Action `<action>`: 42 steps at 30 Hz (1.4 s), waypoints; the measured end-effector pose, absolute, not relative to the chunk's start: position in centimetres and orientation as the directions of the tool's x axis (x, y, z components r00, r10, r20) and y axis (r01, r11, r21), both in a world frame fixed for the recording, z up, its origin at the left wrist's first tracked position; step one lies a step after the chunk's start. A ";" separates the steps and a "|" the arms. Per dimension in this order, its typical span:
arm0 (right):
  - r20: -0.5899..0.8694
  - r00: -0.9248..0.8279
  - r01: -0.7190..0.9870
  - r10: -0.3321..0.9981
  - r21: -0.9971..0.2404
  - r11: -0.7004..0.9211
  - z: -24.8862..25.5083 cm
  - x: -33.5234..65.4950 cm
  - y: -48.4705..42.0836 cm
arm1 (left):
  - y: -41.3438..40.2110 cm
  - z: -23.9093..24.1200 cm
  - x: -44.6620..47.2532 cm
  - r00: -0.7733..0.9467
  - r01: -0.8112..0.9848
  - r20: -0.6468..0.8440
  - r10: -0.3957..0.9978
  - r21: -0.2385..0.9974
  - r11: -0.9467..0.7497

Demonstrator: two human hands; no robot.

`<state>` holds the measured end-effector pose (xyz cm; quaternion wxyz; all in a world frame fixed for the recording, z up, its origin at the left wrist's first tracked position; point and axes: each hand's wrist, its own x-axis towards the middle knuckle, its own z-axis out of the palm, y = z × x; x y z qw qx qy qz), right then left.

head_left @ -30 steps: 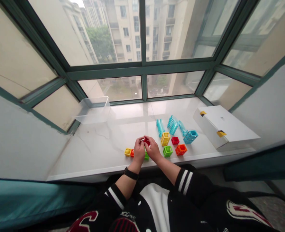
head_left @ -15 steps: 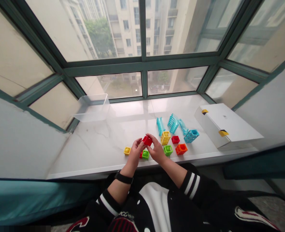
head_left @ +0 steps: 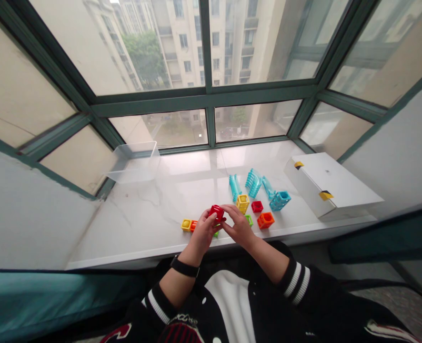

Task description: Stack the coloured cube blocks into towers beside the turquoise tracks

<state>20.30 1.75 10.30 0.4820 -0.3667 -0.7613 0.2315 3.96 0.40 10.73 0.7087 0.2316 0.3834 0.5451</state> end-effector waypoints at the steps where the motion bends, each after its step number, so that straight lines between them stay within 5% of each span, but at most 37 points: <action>1: 0.569 -0.266 0.345 0.778 -0.698 0.628 10.4 20.5 1.6 | 0.4 10.8 4.1 0.118 -0.601 -0.290 0.950 0.741 0.300; 19: 0.572 -0.438 0.409 0.693 -0.560 0.720 12.6 22.9 0.8 | -0.8 12.2 5.6 0.270 -0.708 -0.377 0.886 0.545 0.448; 36: 0.448 -0.262 0.523 0.855 -0.678 0.516 13.4 29.8 0.1 | -0.7 11.1 8.9 0.466 -0.378 -0.323 0.824 0.769 0.516; 42: 0.381 -0.058 0.634 0.923 -0.700 0.329 13.5 34.4 2.0 | 1.2 9.8 4.9 0.094 -0.246 -0.230 0.969 0.938 0.246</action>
